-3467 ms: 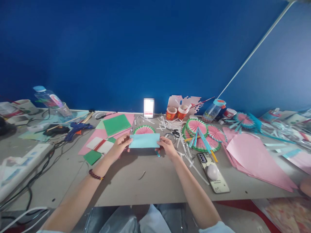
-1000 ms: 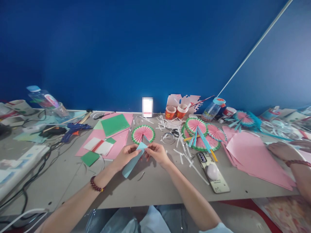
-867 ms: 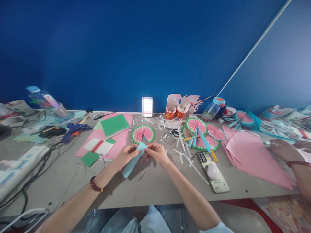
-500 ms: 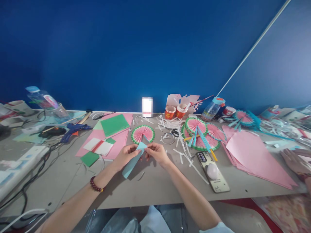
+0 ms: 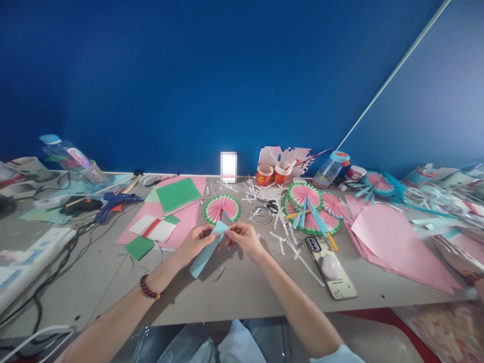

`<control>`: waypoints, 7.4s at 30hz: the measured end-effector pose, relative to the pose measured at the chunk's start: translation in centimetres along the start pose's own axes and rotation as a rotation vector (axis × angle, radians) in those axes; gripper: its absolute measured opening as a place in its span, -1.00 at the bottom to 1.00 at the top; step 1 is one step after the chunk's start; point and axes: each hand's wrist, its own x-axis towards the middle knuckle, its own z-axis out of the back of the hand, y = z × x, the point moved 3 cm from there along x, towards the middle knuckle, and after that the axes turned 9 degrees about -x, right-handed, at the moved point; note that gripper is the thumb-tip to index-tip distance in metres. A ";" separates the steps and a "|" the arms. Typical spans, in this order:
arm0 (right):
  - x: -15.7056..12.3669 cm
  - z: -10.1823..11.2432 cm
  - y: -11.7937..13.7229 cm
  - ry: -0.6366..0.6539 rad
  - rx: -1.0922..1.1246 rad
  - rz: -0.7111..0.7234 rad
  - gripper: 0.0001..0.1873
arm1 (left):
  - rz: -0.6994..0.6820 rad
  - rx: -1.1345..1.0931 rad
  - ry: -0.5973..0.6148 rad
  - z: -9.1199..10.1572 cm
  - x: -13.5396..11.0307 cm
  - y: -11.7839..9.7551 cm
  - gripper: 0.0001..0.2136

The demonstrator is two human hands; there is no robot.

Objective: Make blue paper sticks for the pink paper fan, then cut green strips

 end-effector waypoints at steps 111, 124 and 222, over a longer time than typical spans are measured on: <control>-0.6 0.5 0.2 -0.657 -0.625 0.163 -0.76 | -0.017 -0.096 -0.209 -2.5 0.6 4.1 -0.59; -0.4 0.4 0.2 -0.680 -0.744 0.171 -0.72 | -0.015 -0.179 -0.188 -3.3 0.4 4.1 -0.53; -1.0 0.5 0.3 -0.672 -0.736 0.182 -0.77 | -0.114 0.185 -0.045 -3.6 -0.1 4.0 -0.62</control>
